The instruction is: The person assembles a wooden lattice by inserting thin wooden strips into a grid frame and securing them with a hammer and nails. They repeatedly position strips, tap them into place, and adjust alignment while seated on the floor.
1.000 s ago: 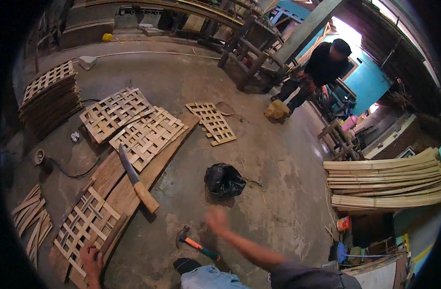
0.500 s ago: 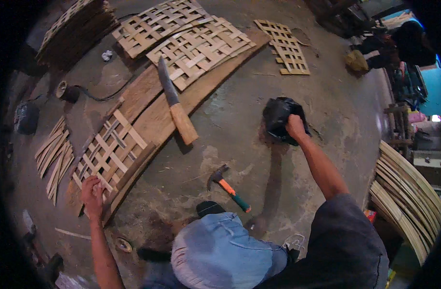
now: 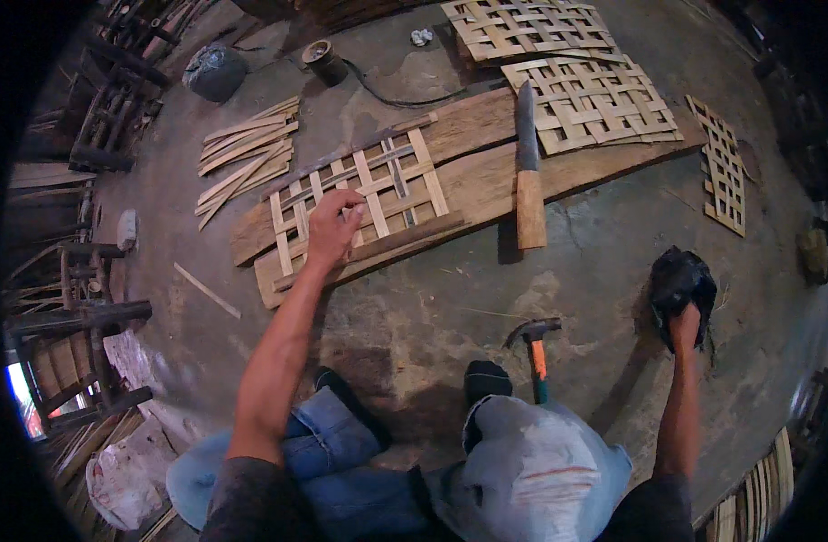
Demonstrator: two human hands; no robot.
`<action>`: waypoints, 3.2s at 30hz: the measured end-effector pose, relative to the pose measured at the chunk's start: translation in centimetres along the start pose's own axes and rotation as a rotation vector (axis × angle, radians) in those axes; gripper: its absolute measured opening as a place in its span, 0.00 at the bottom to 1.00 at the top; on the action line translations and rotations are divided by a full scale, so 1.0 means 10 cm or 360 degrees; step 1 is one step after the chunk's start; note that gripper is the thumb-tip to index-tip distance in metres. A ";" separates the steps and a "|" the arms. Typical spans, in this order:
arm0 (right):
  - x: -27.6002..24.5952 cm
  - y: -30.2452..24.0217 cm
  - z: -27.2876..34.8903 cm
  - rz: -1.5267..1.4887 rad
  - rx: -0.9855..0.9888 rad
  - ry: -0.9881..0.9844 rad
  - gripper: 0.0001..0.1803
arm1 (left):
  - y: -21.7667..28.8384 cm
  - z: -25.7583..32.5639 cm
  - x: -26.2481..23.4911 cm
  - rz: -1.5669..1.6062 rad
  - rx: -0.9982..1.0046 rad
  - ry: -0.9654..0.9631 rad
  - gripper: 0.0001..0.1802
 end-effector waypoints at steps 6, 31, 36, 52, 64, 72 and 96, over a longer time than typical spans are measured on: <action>-0.20 0.25 0.00 0.0203 0.0075 0.0173 0.18 | 0.23 -0.12 0.34 0.0150 0.0161 0.0027 0.07; 0.82 -4.66 0.01 -0.2084 -0.0451 -0.1009 0.12 | 0.68 0.06 1.02 -0.0152 0.0305 -0.0076 0.14; 1.17 -4.82 -0.03 -0.1881 -0.0513 -0.1059 0.12 | 0.54 0.09 1.07 0.0006 0.0255 -0.0003 0.16; 1.05 -4.66 0.02 -0.1369 -0.0645 -0.0522 0.08 | 0.55 0.14 1.14 -0.0281 0.0240 -0.0085 0.18; 1.12 -4.47 0.07 -0.1385 -0.0567 -0.0374 0.09 | 0.73 0.07 1.13 -0.0486 0.0523 0.0051 0.23; 1.03 -4.51 0.09 -0.1635 -0.0343 -0.0508 0.12 | 0.65 0.06 1.12 -0.0373 0.0479 -0.0041 0.28; 1.33 -4.53 0.04 -0.1423 -0.0399 -0.0516 0.14 | -1.95 0.65 -1.10 -0.0425 -0.1116 0.0027 0.22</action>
Point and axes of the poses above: each hand's wrist, its own z-axis away from the middle knuckle, its own x-axis out of the palm, y = z × x, the point moved 10 cm from there along -z, towards the middle knuckle, and after that the axes turned 10 degrees about -y, right-handed, at the moved point
